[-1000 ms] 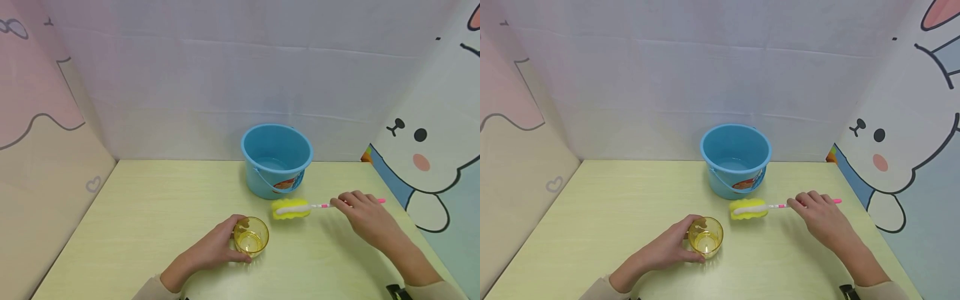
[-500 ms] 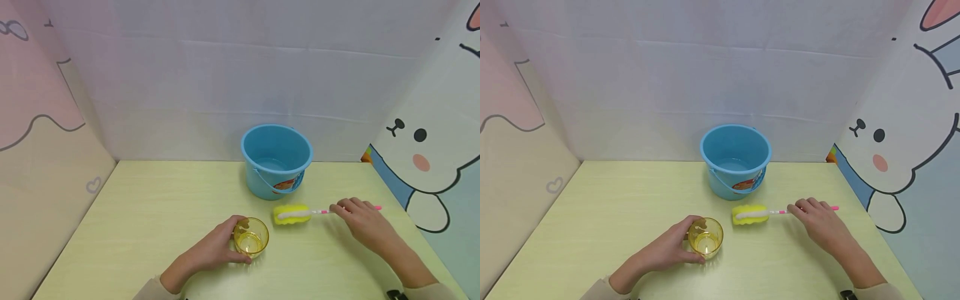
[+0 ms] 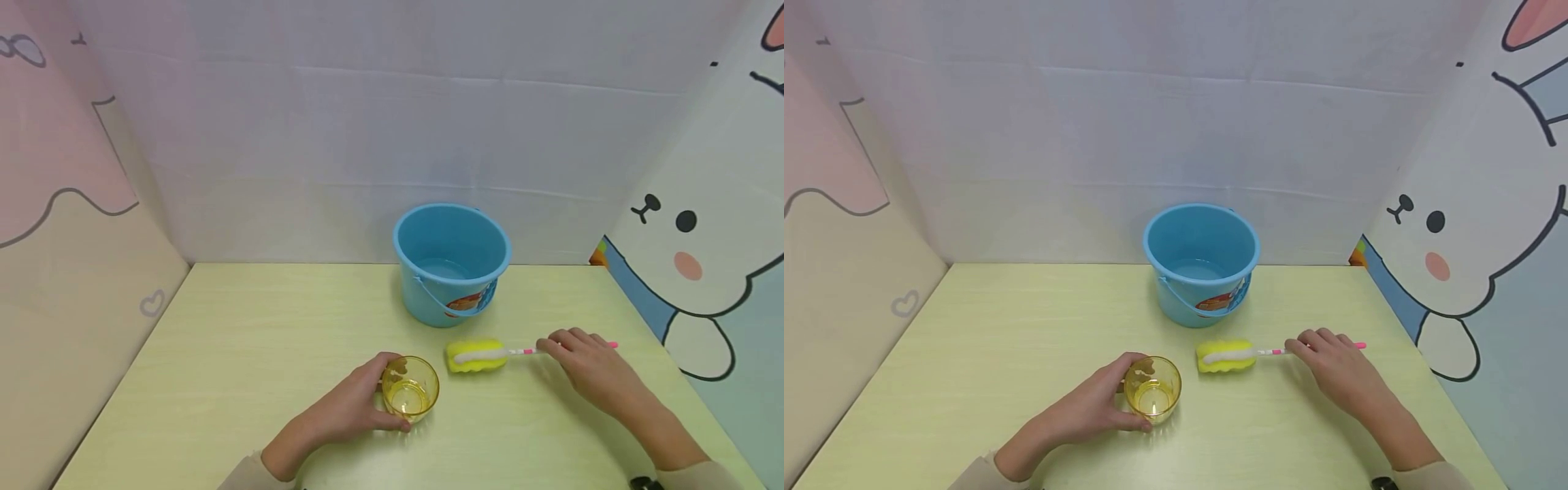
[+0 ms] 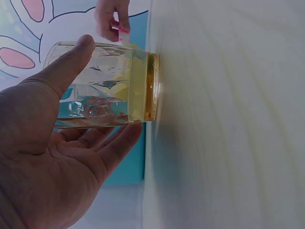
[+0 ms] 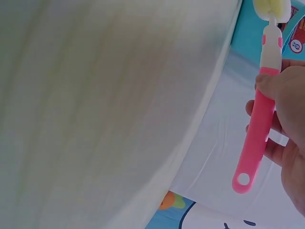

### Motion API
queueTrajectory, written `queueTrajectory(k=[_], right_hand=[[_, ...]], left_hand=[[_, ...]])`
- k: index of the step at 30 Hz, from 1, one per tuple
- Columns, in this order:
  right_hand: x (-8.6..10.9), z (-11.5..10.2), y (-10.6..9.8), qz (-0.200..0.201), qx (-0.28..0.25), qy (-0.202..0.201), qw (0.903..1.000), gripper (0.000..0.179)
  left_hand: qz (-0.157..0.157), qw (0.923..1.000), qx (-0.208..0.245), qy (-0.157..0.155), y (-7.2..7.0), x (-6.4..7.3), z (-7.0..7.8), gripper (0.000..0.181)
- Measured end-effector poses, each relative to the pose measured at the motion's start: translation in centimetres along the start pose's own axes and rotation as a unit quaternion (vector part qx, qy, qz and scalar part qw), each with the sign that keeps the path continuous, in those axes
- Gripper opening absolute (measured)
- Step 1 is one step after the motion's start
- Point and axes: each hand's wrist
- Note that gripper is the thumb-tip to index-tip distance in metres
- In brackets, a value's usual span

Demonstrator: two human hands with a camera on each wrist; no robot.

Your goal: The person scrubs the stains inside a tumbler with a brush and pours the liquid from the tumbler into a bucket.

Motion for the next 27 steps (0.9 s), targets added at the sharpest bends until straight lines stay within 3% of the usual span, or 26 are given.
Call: queueTrajectory(k=[6, 15, 27], right_hand=[[-0.31, -0.23, -0.07, -0.031, -0.010, 0.020, 0.9993, 0.045], [-0.56, -0.42, -0.01, -0.058, -0.018, 0.029, 0.9977, 0.042], [-0.60, -0.29, 0.61, -0.101, -0.016, 0.010, 0.9947, 0.034]], left_hand=[[0.000, 1.0000, 0.000, 0.000, -0.01, 0.02, 0.03, 0.092], [0.000, 1.0000, 0.001, -0.004, -0.02, 0.03, 0.10, 0.093], [-0.001, 1.0000, 0.000, -0.002, -0.07, 0.06, 0.05, 0.092]])
Point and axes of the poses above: each hand's wrist, its own x-axis away from the middle knuckle, its own y-axis out of the palm, z = x × y, and after that the axes turned 8 degrees about -y, right-handed
